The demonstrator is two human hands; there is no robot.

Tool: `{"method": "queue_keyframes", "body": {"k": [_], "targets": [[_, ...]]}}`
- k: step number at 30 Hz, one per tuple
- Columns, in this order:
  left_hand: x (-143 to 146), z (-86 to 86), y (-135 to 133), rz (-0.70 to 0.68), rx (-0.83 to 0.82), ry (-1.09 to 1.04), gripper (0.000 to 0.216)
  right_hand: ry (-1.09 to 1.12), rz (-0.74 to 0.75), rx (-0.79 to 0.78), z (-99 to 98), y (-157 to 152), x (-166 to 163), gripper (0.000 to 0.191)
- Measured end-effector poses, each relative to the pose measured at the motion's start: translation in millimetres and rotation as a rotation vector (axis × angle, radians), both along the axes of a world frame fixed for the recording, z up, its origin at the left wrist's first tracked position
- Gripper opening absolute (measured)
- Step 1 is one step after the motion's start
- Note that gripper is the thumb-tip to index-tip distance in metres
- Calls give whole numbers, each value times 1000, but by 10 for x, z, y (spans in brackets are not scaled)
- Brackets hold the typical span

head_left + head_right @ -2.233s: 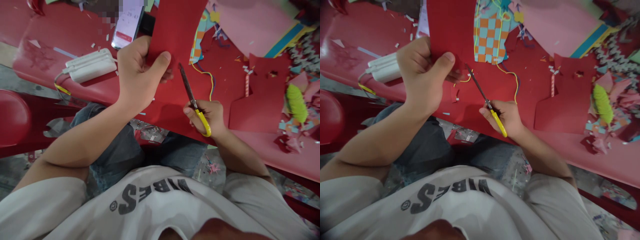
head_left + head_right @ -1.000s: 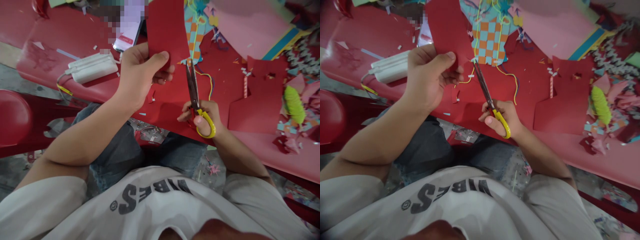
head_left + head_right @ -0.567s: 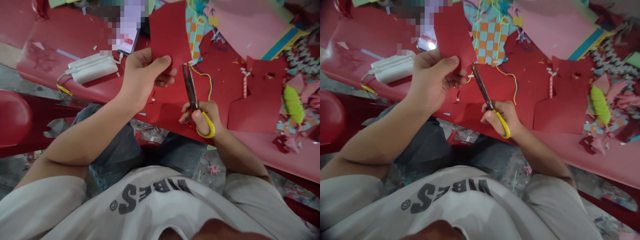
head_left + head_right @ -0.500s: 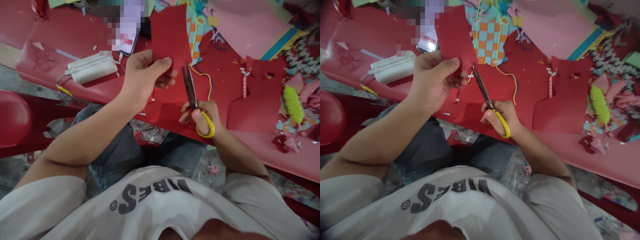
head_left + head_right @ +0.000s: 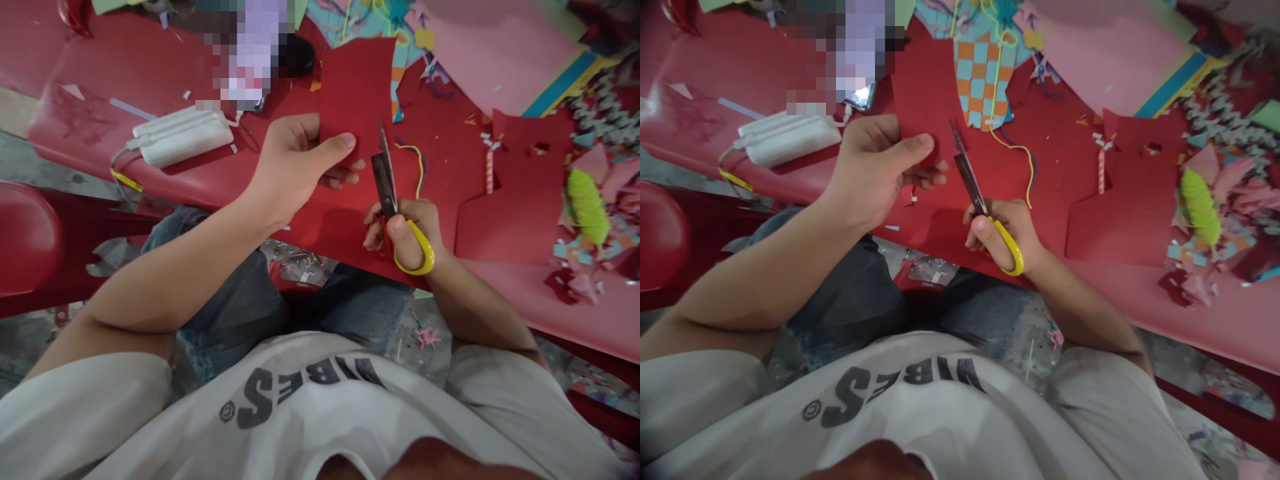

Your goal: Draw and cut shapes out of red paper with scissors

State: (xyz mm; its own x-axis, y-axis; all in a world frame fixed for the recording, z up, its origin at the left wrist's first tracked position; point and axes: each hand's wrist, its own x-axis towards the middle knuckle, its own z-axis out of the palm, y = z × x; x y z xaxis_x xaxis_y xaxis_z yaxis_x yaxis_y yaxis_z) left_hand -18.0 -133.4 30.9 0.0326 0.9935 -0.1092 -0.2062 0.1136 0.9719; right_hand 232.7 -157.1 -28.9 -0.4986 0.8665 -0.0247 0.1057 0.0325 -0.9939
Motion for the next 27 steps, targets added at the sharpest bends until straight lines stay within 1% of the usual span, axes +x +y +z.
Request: {"method": "queue_keyframes", "body": {"k": [4, 10, 16, 20, 24, 27], "targets": [[21, -2, -8, -12, -20, 33, 18, -9, -11, -4, 25, 4, -12, 58], [37, -35, -16, -27, -2, -51, 24, 24, 13, 7, 35, 6, -10, 54], [41, -37, -35, -30, -86, -1, 18, 39, 11, 22, 38, 4, -14, 53], [42, -39, -41, -32, -70, 6, 15, 20, -1, 32, 56, 6, -20, 54], [35, -45, -29, -14, -41, 20, 16, -5, -27, 21, 72, 7, -29, 56], [33, -49, -22, -8, -27, 27, 16, -27, -43, 25, 71, 6, -37, 55]]}}
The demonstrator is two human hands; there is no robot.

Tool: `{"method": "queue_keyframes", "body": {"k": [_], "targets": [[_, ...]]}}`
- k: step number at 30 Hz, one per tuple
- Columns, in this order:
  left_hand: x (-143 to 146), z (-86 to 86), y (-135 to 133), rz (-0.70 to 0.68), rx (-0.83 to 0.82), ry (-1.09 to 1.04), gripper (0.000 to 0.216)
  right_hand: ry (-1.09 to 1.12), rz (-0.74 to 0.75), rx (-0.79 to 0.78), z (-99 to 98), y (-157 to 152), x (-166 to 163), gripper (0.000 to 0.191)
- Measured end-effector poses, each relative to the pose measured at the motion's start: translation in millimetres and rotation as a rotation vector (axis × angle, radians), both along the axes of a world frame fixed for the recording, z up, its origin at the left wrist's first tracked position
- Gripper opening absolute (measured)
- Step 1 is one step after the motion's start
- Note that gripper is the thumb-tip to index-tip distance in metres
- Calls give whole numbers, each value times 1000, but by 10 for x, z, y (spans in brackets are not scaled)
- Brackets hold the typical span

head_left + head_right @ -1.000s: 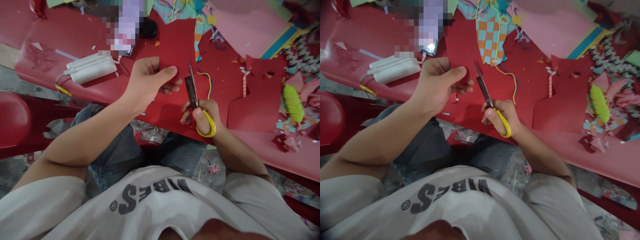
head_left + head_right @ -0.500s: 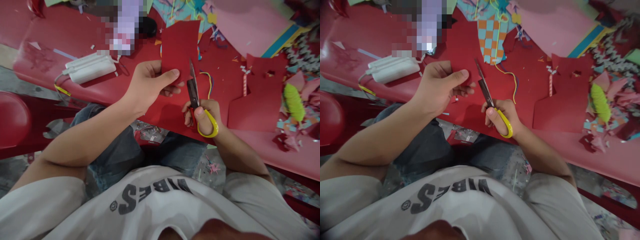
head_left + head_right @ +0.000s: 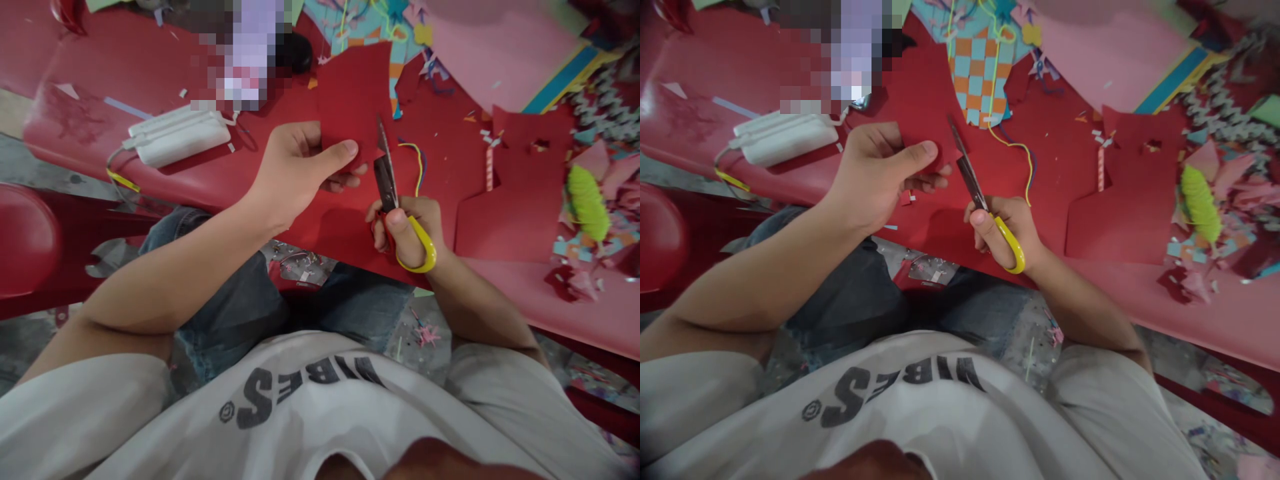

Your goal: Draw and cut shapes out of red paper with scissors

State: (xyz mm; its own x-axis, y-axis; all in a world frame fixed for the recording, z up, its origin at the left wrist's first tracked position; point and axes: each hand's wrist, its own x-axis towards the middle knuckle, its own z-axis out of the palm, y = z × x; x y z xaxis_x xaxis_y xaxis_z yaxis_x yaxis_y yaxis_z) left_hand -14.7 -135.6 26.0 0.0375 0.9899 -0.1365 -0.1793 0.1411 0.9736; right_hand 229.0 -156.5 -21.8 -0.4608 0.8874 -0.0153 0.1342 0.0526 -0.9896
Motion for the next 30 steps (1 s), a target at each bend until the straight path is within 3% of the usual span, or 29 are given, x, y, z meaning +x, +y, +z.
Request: {"method": "queue_keyframes", "body": {"k": [17, 30], "targets": [[-3, 28, -12, 9, 63, -28, 18, -22, -15, 94, 28, 2, -11, 48], [1, 76, -30, 63, 85, 75, 16, -93, -12, 146, 35, 13, 8, 47]]}}
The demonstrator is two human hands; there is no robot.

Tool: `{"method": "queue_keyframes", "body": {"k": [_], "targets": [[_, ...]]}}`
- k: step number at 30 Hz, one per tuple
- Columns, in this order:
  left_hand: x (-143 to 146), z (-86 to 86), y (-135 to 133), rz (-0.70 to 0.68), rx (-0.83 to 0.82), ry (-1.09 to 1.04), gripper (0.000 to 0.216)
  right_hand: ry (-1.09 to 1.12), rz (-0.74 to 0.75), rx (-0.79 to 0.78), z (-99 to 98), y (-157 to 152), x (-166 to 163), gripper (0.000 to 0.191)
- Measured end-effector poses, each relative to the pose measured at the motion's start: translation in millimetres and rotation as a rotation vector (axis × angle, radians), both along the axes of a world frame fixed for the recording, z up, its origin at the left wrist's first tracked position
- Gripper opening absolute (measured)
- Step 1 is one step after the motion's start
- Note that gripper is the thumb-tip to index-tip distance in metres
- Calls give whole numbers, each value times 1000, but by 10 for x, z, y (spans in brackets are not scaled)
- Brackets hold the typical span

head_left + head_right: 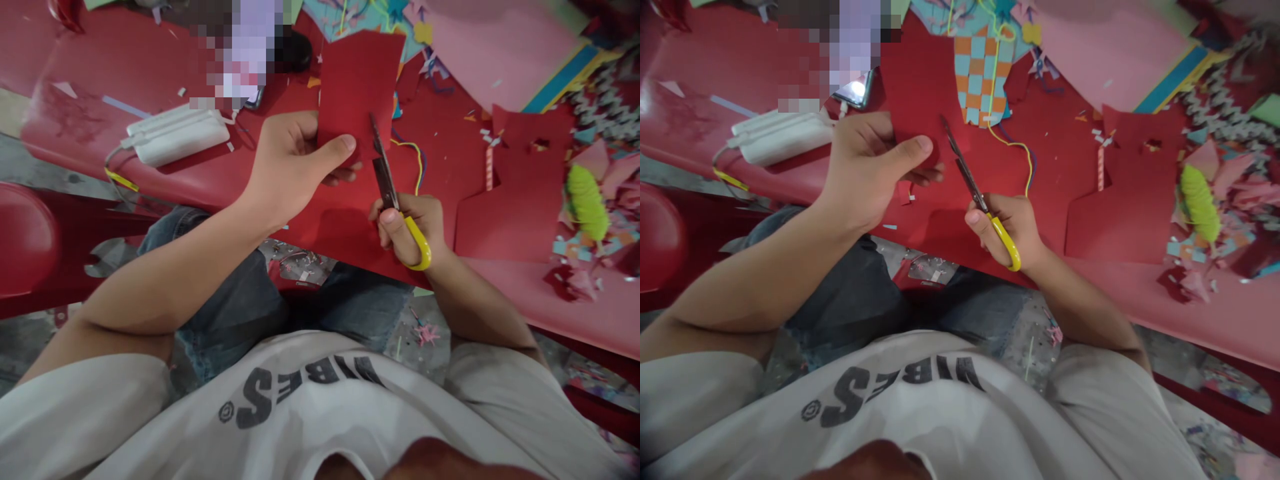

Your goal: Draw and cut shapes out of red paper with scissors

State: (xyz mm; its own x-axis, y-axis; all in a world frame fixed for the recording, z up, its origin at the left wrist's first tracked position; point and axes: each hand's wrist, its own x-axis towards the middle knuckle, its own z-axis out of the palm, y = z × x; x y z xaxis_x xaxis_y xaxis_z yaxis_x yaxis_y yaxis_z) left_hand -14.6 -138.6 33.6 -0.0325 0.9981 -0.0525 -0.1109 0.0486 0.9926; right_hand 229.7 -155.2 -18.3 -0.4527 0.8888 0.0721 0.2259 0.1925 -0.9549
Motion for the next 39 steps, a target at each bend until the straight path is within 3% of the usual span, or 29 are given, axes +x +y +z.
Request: {"method": "queue_keyframes", "body": {"k": [9, 18, 21, 26, 30, 39], "targets": [[-54, -35, 50, -7, 21, -46, 17, -28, -3, 66, -4, 23, -14, 49], [-56, -119, 93, 40, 166, -96, 12, -33, -4, 104, -45, 33, -20, 45], [-38, -144, 86, 31, 113, -131, 15, -42, -18, 121, -38, 33, -39, 46], [18, -204, 49, -118, -78, -179, 26, -66, -46, 129, -20, 39, -58, 50], [32, -189, 45, -81, -154, -177, 18, -48, -47, 123, -18, 44, -59, 50], [-15, -47, 48, -30, -74, -241, 27, -66, -32, 149, -24, 53, -70, 47]]}}
